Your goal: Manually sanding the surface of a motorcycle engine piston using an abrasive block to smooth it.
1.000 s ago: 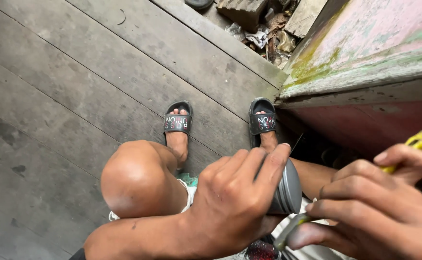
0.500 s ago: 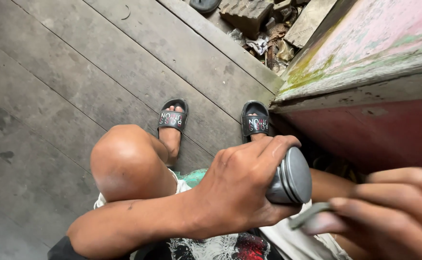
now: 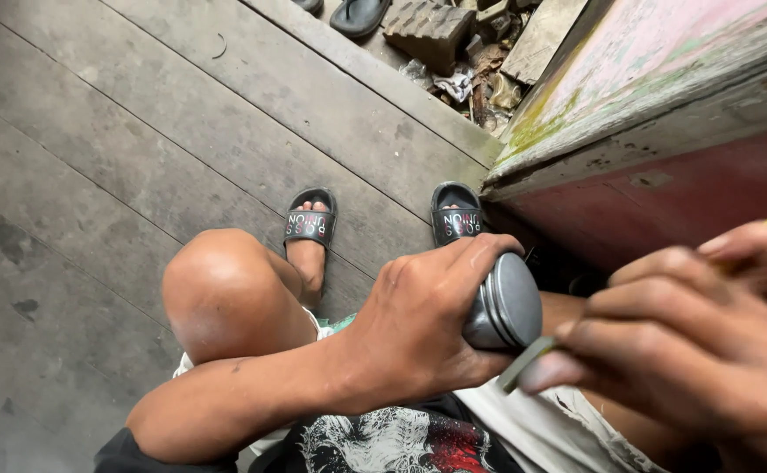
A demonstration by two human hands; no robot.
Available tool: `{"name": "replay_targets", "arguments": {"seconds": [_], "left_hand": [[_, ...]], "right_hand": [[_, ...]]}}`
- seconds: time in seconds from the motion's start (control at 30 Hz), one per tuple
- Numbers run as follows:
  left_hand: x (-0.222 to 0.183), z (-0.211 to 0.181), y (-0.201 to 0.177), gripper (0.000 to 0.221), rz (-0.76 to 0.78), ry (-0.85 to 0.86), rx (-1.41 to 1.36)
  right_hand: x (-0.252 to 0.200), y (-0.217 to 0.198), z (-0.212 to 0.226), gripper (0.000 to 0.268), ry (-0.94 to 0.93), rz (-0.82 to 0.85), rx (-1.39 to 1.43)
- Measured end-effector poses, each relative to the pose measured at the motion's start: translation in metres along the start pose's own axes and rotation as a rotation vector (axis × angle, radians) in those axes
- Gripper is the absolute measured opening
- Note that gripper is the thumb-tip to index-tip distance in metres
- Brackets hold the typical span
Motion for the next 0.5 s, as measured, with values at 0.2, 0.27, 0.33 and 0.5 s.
{"name": "replay_targets", "arguments": {"seconds": [0.2, 0.27, 0.33, 0.5], "left_hand": [[0.000, -0.005, -0.004, 0.070, -0.025, 0.015, 0.015], [-0.001, -0.007, -0.004, 0.064, -0.020, 0.023, -0.004], [-0.001, -0.008, -0.004, 0.065, -0.024, 0.022, -0.002], [-0.002, -0.009, -0.004, 0.064, -0.015, 0.033, 0.004]], "right_hand": [[-0.003, -0.008, -0.005, 0.040, 0.029, -0.115, 0.079], [0.011, -0.001, 0.022, 0.029, -0.028, -0.044, 0.005], [-0.006, -0.006, 0.000, 0.032, -0.009, -0.078, 0.004], [0.010, -0.013, 0.022, 0.026, -0.028, -0.087, 0.049]]}}
Point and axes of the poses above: each hand's wrist, its own x-axis towards the middle knuckle, its own y-axis out of the palm, z = x × y, the point moved 9 cm from there along x, towards the middle knuckle, and after that the axes turned 13 degrees about x, right-handed, at the moved point
